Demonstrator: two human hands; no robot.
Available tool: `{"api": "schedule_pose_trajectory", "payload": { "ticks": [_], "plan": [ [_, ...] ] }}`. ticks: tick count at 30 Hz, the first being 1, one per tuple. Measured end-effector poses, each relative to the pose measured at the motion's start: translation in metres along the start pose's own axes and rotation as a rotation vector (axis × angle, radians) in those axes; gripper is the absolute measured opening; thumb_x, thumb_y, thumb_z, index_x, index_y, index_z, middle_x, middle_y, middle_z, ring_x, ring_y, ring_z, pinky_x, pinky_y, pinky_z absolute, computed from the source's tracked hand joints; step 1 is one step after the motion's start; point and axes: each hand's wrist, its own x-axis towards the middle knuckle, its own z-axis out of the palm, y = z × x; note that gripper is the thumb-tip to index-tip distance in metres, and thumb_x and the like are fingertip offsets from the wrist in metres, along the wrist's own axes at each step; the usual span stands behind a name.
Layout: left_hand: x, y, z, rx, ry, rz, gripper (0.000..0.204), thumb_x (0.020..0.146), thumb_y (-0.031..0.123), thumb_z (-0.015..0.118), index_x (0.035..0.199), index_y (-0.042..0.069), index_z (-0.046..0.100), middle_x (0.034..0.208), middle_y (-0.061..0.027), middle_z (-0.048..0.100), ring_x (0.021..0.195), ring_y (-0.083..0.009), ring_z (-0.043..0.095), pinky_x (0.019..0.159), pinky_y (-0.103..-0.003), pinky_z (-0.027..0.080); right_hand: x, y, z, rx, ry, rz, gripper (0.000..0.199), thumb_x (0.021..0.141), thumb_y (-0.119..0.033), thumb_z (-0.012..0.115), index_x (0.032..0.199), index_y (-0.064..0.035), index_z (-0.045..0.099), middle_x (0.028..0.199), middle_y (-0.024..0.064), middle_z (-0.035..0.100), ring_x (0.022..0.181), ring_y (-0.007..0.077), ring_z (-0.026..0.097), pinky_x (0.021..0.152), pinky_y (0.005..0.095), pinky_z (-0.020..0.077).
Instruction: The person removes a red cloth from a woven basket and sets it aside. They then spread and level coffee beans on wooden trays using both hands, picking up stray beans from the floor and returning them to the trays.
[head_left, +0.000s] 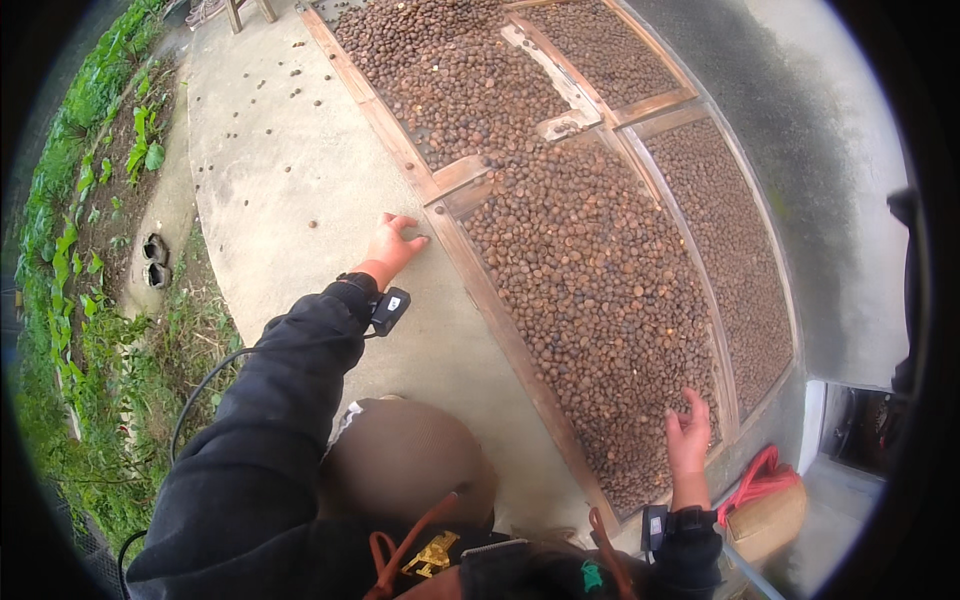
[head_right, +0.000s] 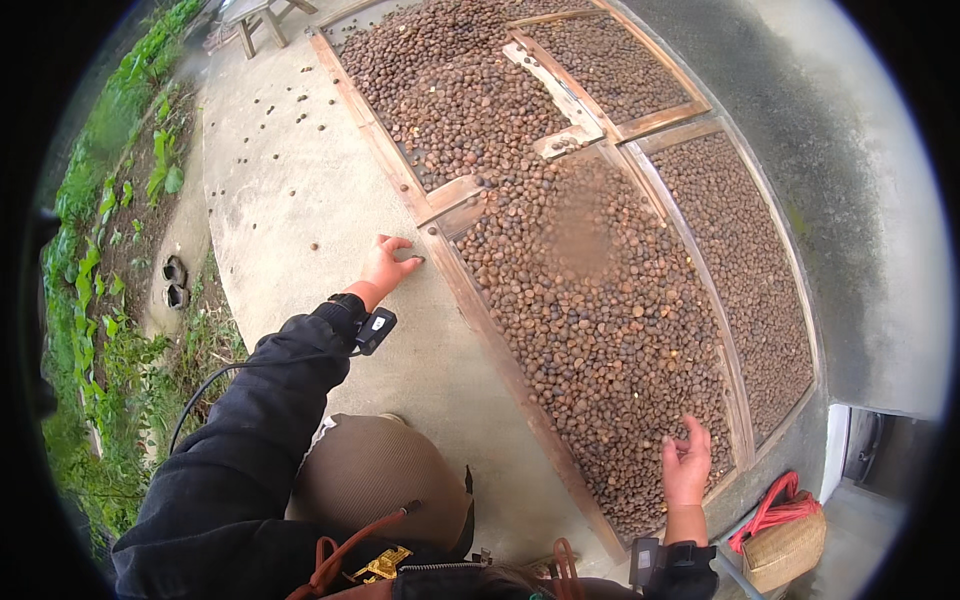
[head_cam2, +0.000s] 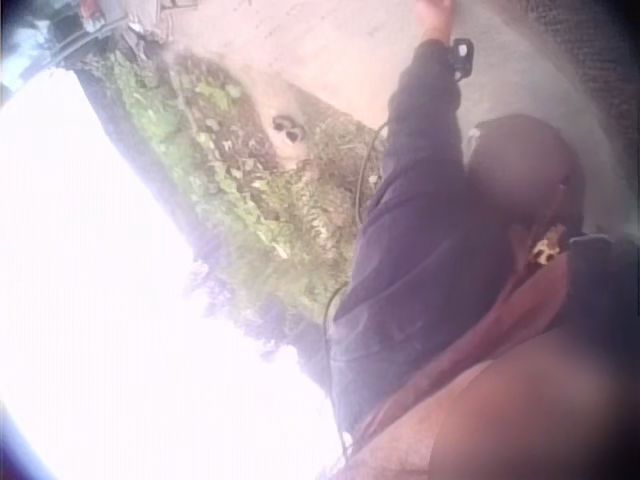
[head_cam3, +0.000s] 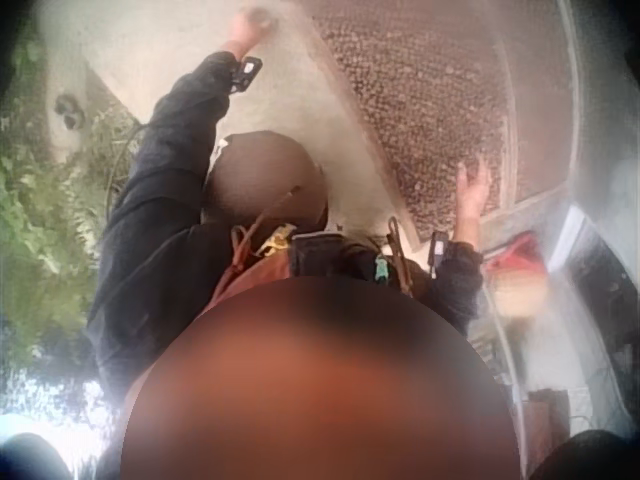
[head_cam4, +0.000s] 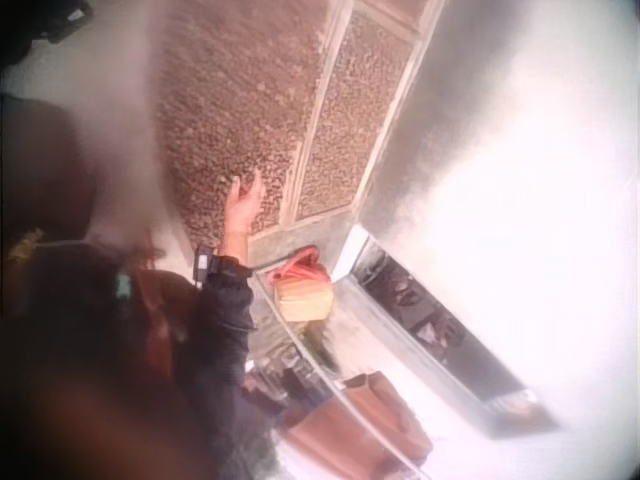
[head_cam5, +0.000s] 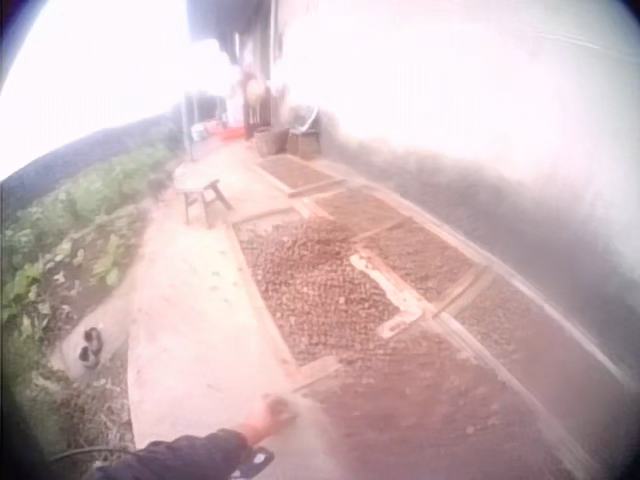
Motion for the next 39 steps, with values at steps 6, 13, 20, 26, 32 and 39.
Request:
{"api": "schedule_pose_trajectory", "payload": {
  "ticks": [6,13,20,26,32,39],
  "plan": [
    [-0.006,0.025,0.018,-0.047,-0.029,0.018,0.022,0.081,0.016,0.081,0.095,0.005,0.069,0.107,-0.0166,0.063,0.094,-0.0356,0.068,0.083,-0.043,0.056,0.013,-0.058,0.077,-0.164,-0.149,-0.15,0.052,0.089,-0.008,0.072,0.138,-0.0069,0.055,0.133,0.0169,0.058,0.107,0.0313,0.068,0.09,0.0404,0.0569],
    [-0.005,0.017,0.01,0.152,-0.051,0.124,0.012,0.078,0.01,0.076,0.086,0.004,0.07,0.087,-0.015,0.068,0.079,-0.0294,0.07,0.073,-0.039,0.057,0.059,-0.143,0.145,0.105,-0.143,-0.226,0.052,0.09,-0.012,0.071,0.14,-0.0077,0.054,0.139,0.0163,0.056,0.111,0.0342,0.066,0.094,0.0431,0.0551],
    [0.031,0.13,-0.001,-0.669,-0.176,-0.255,0.014,0.095,0.009,0.071,0.103,-0.003,0.073,0.089,-0.0062,0.073,0.076,-0.0116,0.069,0.067,-0.026,0.059,0.042,-0.143,0.14,0.024,-0.222,-0.14,0.053,0.09,-0.012,0.071,0.14,-0.0068,0.054,0.14,0.016,0.056,0.11,0.0333,0.067,0.093,0.0425,0.0554],
    [0.063,0.193,0.005,-0.481,-0.04,0.358,0.02,0.094,0.018,0.074,0.108,0.004,0.073,0.104,-0.0133,0.073,0.087,-0.0253,0.072,0.082,-0.039,0.058,0.024,-0.13,0.148,-0.003,-0.217,-0.169,0.058,0.089,-0.01,0.072,0.142,-0.0067,0.051,0.137,0.0165,0.056,0.107,0.0307,0.068,0.09,0.0417,0.0563],
    [0.03,0.083,-0.008,0.133,-0.089,0.167,0.021,0.084,0.017,0.077,0.102,0.008,0.071,0.098,-0.0136,0.064,0.095,-0.0348,0.069,0.083,-0.043,0.057,0.006,-0.122,0.155,0.018,-0.264,-0.112,0.059,0.087,-0.008,0.073,0.142,-0.0065,0.052,0.135,0.0161,0.057,0.103,0.0292,0.068,0.089,0.0415,0.0559],
    [0.025,0.058,-0.005,0.021,0.057,0.269,0.014,0.088,0.01,0.069,0.101,0.005,0.07,0.096,-0.015,0.063,0.086,-0.0349,0.068,0.078,-0.042,0.057,0.003,-0.135,0.17,0.045,-0.32,-0.142,0.06,0.087,-0.004,0.071,0.143,-0.002,0.05,0.133,0.0182,0.057,0.104,0.0302,0.066,0.091,0.0411,0.0546]
  ]
}}
